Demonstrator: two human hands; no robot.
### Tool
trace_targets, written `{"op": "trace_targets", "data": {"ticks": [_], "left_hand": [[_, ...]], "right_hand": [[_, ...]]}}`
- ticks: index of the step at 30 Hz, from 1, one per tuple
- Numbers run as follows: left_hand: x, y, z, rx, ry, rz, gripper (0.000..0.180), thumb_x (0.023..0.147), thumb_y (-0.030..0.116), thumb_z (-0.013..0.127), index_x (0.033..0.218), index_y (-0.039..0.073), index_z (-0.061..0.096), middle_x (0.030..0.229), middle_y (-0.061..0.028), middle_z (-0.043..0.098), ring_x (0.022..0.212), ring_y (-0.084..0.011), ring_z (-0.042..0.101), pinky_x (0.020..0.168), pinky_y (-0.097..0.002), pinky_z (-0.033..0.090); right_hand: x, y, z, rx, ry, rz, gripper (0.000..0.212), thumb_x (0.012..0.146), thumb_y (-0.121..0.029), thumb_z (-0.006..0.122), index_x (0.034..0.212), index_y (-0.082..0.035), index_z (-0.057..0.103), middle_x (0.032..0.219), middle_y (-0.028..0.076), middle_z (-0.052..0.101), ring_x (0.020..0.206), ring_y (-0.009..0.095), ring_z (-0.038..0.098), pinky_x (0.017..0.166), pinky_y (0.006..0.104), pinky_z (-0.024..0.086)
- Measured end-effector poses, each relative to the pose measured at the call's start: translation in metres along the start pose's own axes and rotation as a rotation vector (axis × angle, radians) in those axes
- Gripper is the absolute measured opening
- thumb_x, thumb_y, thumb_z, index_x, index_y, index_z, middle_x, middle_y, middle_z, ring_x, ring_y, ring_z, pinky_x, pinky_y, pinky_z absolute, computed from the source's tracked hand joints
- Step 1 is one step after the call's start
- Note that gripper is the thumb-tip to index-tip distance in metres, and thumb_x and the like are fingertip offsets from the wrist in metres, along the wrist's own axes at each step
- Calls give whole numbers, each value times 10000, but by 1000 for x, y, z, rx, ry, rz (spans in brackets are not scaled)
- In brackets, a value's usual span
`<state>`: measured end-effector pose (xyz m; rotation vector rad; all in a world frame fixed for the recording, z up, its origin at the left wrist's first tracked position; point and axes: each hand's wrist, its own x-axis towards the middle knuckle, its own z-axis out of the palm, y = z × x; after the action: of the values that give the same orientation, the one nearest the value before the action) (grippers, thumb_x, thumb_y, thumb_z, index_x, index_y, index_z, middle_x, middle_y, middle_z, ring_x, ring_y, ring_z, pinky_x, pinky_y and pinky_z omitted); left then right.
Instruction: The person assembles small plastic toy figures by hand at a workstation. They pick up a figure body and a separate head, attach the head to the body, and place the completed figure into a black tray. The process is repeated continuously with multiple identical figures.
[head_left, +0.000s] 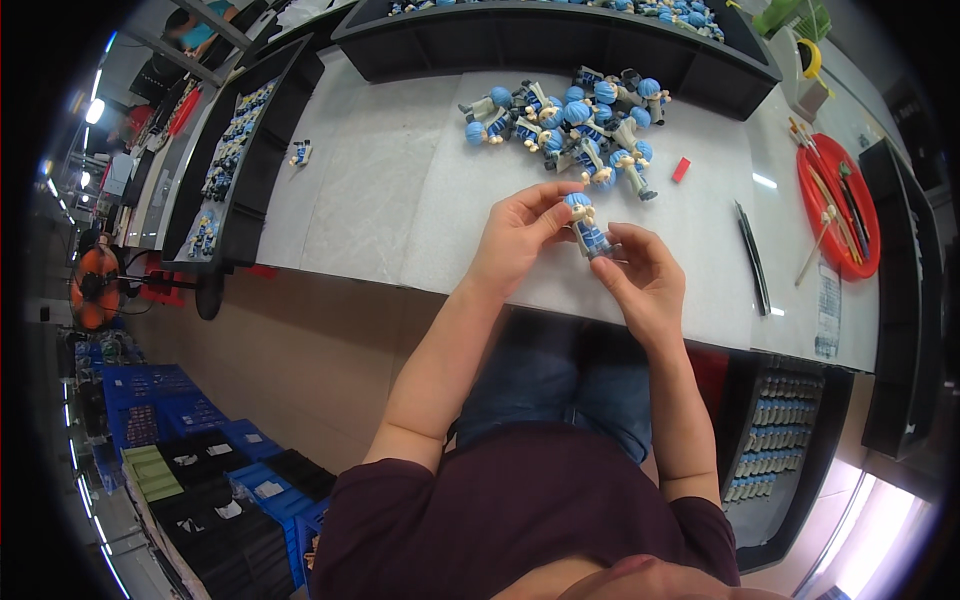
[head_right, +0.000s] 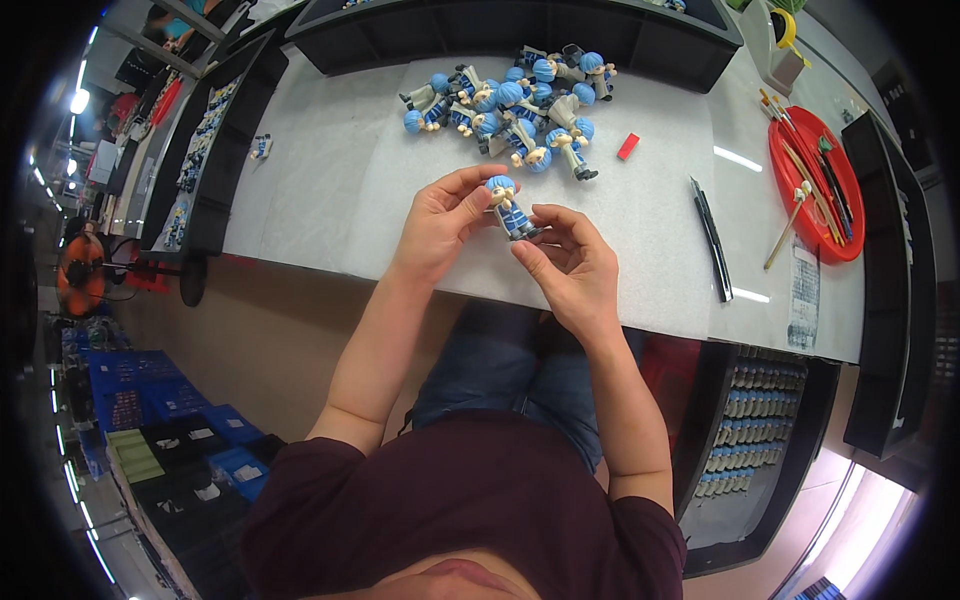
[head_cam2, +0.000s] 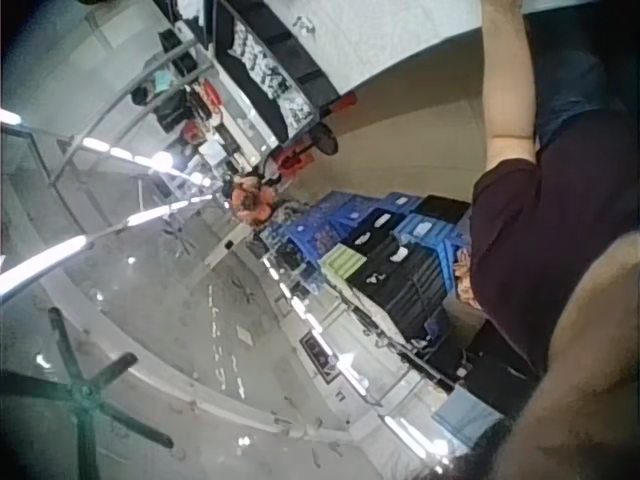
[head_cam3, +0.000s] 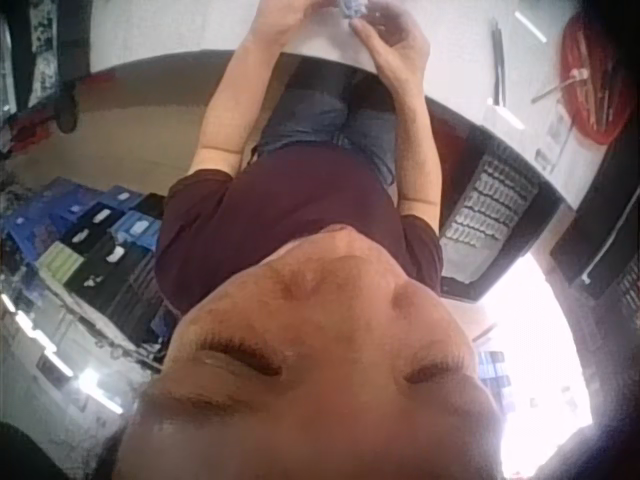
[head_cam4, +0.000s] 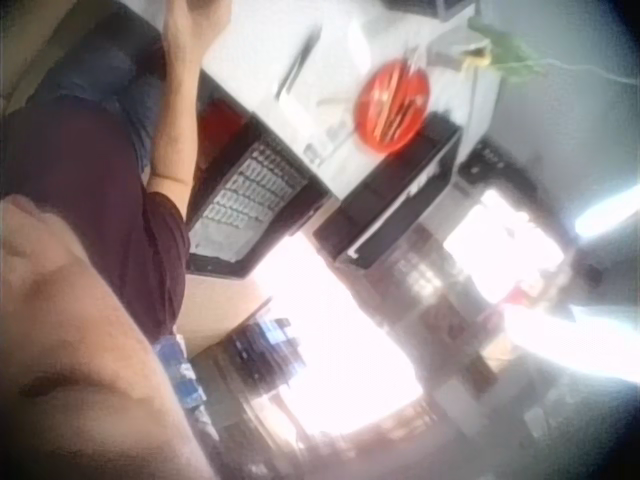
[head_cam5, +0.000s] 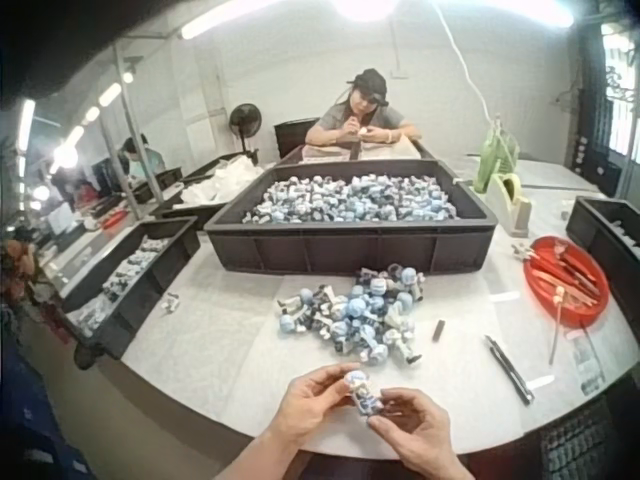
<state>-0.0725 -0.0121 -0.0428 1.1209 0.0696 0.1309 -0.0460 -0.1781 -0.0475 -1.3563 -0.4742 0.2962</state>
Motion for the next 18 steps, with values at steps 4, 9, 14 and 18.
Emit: {"op": "trace_targets", "data": {"ticks": [4, 9, 14, 18], "left_hand": [[1, -1, -2, -3, 3, -28, 273, 874, 99, 520, 1127, -4, 524, 1010, -108, 605, 876, -144, 591, 775, -294, 490], [2, -2, -3, -15, -3, -55, 266, 879, 90, 506, 1127, -9, 515, 1035, -129, 598, 886, -155, 597, 782, -304, 493], [1, 0, 1, -8, -53, -18, 261, 879, 92, 505, 1121, -7, 518, 1043, -135, 596, 906, -165, 595, 798, -316, 496], [0, 5, 5, -45, -23, -60, 256, 873, 91, 516, 1108, -8, 525, 1053, -131, 592, 914, -175, 591, 805, -319, 496]], "right_hand": [[0, 1, 0, 8, 1, -8, 393, 763, -28, 665, 1106, 50, 490, 1006, 105, 536, 861, 125, 556, 753, 234, 490], [0, -4, 0, 26, 11, 26, 377, 774, -38, 655, 1102, 50, 490, 1007, 106, 536, 856, 135, 566, 741, 241, 498], [1, -6, -3, 195, 39, 136, 353, 793, -55, 640, 1096, 48, 489, 991, 103, 534, 852, 154, 581, 725, 249, 508], [-1, -1, -1, 79, 80, -21, 381, 764, -25, 661, 1098, 30, 486, 996, 87, 517, 883, 144, 551, 726, 248, 489]]}}
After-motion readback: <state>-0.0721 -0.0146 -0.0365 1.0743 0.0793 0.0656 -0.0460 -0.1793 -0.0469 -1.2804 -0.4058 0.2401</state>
